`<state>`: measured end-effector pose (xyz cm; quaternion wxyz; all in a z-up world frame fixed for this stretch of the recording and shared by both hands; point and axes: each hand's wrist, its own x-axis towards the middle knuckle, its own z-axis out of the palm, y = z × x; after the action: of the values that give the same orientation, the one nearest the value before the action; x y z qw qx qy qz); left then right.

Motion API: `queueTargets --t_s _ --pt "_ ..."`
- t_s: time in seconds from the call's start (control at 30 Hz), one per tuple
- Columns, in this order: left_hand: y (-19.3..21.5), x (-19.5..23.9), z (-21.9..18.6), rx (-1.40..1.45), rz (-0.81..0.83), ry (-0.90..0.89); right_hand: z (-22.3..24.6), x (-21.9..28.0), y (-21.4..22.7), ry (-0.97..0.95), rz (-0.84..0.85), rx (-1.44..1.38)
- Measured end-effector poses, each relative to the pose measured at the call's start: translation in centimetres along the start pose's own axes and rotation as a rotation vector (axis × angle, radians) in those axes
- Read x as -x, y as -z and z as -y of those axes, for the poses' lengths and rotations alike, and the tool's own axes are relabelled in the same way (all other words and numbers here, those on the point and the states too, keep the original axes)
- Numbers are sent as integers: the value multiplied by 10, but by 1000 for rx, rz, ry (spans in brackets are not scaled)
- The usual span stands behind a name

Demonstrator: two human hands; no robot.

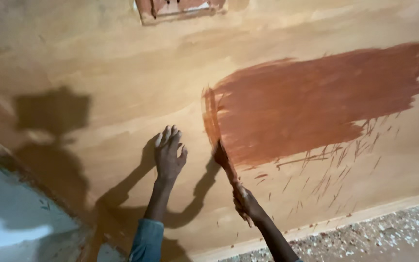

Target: The person paints a wall with reddish-brown paint using a wide brush. They repeatedly dip the brush into a bucket to reload paint and continue applying it in broad horizontal strokes across the wall surface.

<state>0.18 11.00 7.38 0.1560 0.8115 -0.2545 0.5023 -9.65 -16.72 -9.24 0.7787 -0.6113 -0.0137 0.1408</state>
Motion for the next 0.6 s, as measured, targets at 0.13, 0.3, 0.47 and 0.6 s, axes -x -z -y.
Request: queueTargets --t_s 0.13,0.3,0.47,0.6 --pt "-6 5 -6 32 -68 -47 -91 5 42 -8 -7 46" --pt "-9 6 -24 246 -173 -23 -122 47 40 -176 -135 -139" --pt "-14 -8 -37 218 -305 -12 -59 85 -7 -86 -79 -110" --pt "-25 -20 -35 270 -372 120 54 76 -28 288 29 81"
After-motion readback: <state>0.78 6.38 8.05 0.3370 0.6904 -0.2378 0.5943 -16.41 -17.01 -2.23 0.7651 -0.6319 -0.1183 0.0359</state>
